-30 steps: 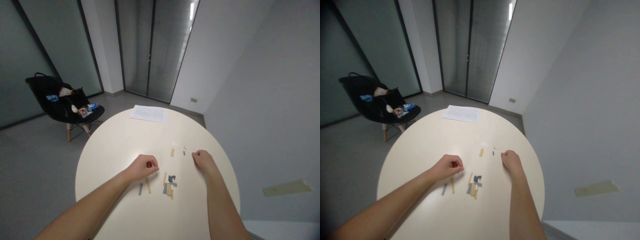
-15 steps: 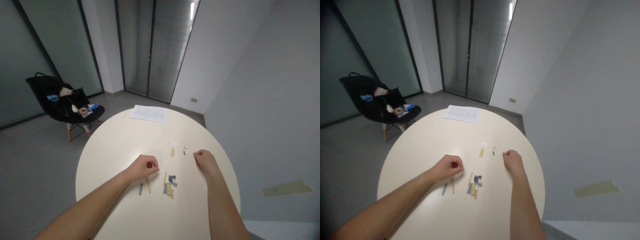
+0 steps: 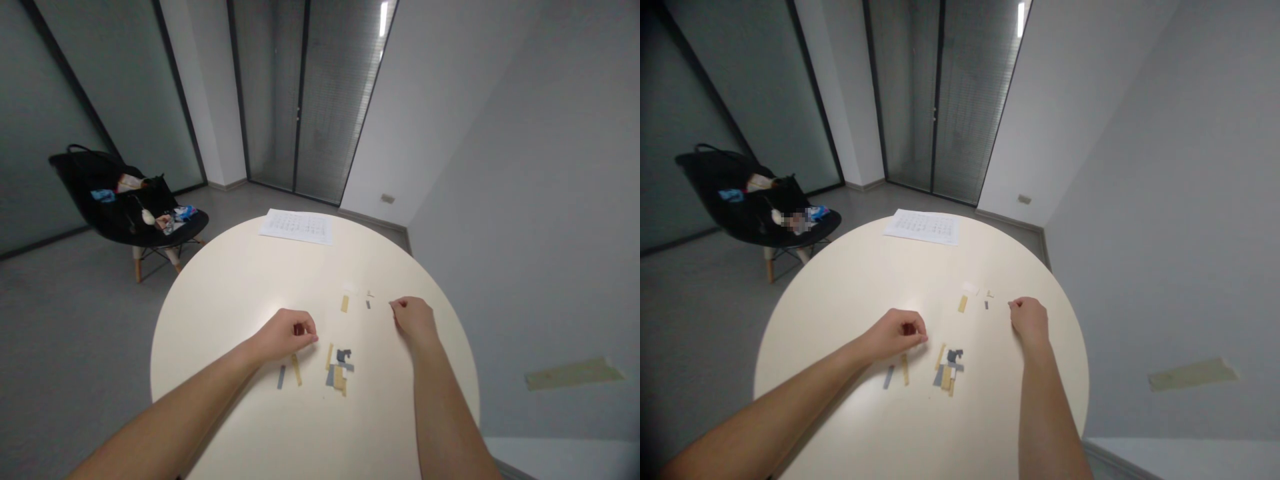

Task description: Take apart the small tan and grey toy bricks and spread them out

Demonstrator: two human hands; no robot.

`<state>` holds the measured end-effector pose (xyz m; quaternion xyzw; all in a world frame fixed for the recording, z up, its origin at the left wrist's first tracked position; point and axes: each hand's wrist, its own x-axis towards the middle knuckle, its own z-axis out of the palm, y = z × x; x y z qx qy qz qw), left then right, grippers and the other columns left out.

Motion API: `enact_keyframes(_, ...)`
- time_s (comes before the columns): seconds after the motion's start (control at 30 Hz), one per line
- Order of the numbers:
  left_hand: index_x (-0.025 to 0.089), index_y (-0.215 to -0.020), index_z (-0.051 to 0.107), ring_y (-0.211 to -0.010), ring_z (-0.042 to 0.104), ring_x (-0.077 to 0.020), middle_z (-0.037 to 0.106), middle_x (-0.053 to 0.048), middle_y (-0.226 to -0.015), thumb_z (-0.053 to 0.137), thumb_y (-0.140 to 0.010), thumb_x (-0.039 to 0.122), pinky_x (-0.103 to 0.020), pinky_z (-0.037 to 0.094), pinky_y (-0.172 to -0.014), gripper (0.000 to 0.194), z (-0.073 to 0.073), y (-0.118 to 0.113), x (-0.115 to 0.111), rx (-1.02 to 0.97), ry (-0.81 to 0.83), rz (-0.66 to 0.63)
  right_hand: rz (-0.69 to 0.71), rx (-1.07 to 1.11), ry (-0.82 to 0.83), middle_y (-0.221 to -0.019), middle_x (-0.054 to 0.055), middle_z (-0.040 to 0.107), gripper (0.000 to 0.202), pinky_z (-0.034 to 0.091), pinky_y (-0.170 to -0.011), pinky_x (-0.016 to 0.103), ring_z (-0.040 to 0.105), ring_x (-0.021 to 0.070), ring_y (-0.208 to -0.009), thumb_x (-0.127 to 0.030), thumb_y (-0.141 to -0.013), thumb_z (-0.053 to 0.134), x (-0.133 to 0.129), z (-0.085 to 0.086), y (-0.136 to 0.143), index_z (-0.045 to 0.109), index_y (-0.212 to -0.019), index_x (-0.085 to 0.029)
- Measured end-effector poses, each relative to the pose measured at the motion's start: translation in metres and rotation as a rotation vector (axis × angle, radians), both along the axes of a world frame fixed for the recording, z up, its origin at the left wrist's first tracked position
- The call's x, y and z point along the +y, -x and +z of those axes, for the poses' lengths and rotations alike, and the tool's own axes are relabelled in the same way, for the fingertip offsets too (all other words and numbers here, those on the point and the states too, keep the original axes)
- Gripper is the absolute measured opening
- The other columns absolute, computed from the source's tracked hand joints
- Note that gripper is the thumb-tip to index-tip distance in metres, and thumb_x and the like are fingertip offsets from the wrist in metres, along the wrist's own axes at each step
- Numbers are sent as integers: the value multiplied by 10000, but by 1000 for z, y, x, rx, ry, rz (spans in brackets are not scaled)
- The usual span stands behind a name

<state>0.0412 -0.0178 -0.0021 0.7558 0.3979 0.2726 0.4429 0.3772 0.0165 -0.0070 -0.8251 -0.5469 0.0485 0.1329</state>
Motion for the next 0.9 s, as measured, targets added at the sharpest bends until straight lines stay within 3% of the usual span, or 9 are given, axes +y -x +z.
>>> enact_keyframes(0.37, 150, -733, 673, -554, 470, -92, 572, 18, -598, 632, -765, 271, -198, 359, -538, 132, 0, 0, 0, 4, -10, 2, 19, -64, 16, -916, 140, 722, 267, 415, -708, 273, 646, 207, -827, -264, -886, 485, 7, -5, 3, 716, -853, -134)
enact_keyframes(0.57, 147, -732, 673, -552, 464, -89, 557, 23, -589, 635, -761, 268, -195, 351, -536, 130, -2, 0, 1, 20, -19, 2, 105, 29, -47, -955, 104, 716, 255, 409, -762, 255, 628, 182, -865, -248, -893, 461, 4, 0, 14, 693, -902, -142)
enact_keyframes(0.9, 148, -739, 673, -557, 466, -90, 562, 21, -595, 633, -762, 267, -197, 355, -539, 127, -1, 1, 0, 3, -4, -2, 122, 84, -2, -817, 79, 730, 223, 417, -697, 261, 640, 190, -779, -284, -823, 538, 1, 3, 14, 728, -829, -167)
